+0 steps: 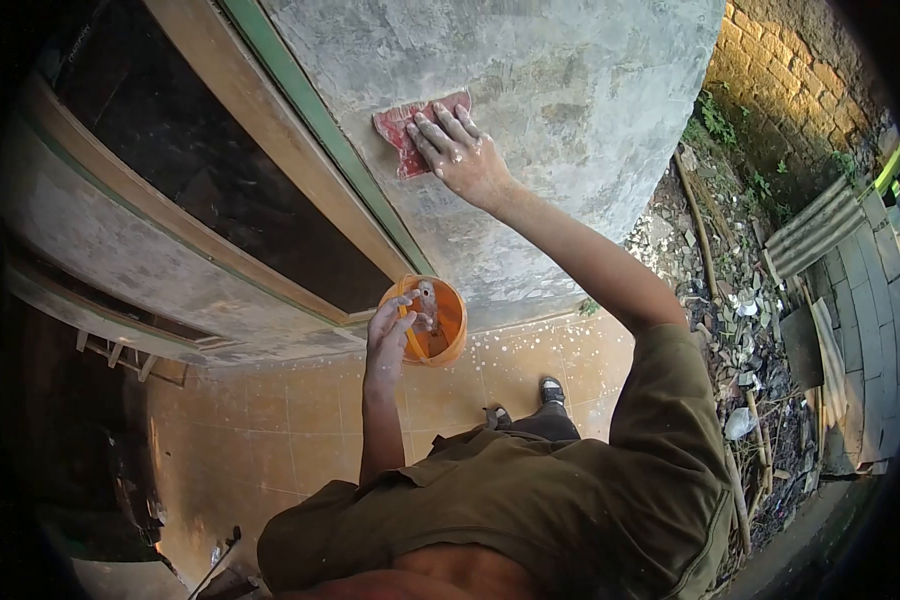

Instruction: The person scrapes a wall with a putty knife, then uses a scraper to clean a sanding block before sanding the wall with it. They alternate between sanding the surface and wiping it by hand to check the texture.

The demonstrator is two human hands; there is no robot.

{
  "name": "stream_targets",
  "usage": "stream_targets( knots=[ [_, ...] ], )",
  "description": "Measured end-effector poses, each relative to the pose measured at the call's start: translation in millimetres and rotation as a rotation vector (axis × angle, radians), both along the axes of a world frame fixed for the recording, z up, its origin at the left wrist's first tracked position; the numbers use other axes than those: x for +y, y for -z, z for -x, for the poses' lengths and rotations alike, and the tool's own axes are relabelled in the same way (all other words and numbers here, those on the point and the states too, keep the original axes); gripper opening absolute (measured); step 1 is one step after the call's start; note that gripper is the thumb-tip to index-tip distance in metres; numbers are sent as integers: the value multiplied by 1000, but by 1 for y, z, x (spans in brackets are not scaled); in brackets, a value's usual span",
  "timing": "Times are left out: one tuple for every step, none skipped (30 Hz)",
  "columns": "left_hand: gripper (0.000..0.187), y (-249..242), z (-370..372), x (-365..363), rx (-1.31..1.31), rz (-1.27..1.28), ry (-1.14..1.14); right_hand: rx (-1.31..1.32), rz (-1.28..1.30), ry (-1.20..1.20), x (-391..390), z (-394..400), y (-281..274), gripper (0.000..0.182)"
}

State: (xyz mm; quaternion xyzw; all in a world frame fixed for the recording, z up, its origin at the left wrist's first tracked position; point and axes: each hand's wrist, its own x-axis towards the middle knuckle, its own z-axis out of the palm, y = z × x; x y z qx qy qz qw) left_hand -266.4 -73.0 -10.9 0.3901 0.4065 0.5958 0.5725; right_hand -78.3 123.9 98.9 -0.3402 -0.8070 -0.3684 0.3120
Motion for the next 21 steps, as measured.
stream_targets(
  knots=[
    [13,2,1,0,1,-6,4,-52,31,-15,-1,0,28,51],
    [13,6,2,0,8,2,-1,-104,62,-29,-4,1,57,50],
    [13,8,4,2,17,12,-5,-141,145,-25,-10,2,87,47],
    [13,6,4,3,15,10,4,-178,232,-19,-15,0,108,45],
    [13,4,5,2,19,21,13,-181,238,-10,-19,-3,116,45],
    [13,4,5,0,24,34,24,-228,475,53,-22,-7,124,44],
    [13,4,6,-1,19,26,37,-269,710,116,-25,-10,128,42],
    [13,5,8,-4,26,28,47,-259,714,123,-31,-16,117,42],
    [13,7,11,-4,42,25,62,-111,512,5,-28,-27,100,42],
    [13,7,12,0,54,19,72,30,304,-115,-26,-34,71,42],
    [13,9,11,1,56,24,72,78,225,-121,-28,-39,38,40],
    [14,10,10,1,45,42,95,129,151,-126,-27,-44,3,38],
    [14,11,8,4,36,52,120,169,58,-99,-25,-52,-28,38],
    [14,14,8,4,42,55,122,210,-37,-70,-20,-58,-49,39],
    [14,17,6,4,41,61,138,232,-25,-26,-13,-62,-56,40],
    [14,21,5,6,38,64,157,251,-16,20,-5,-67,-62,41],
    [15,24,5,7,29,61,170,202,-87,14,5,-68,-52,44],
    [15,25,5,7,32,60,180,122,-62,47,5,-70,-37,45],
    [15,22,3,7,27,63,167,94,-26,32,3,-73,-19,46],
    [15,20,1,7,20,65,153,63,10,16,3,-77,2,46],
    [15,22,1,7,19,65,160,58,78,-3,2,-80,25,45]
  ],
)
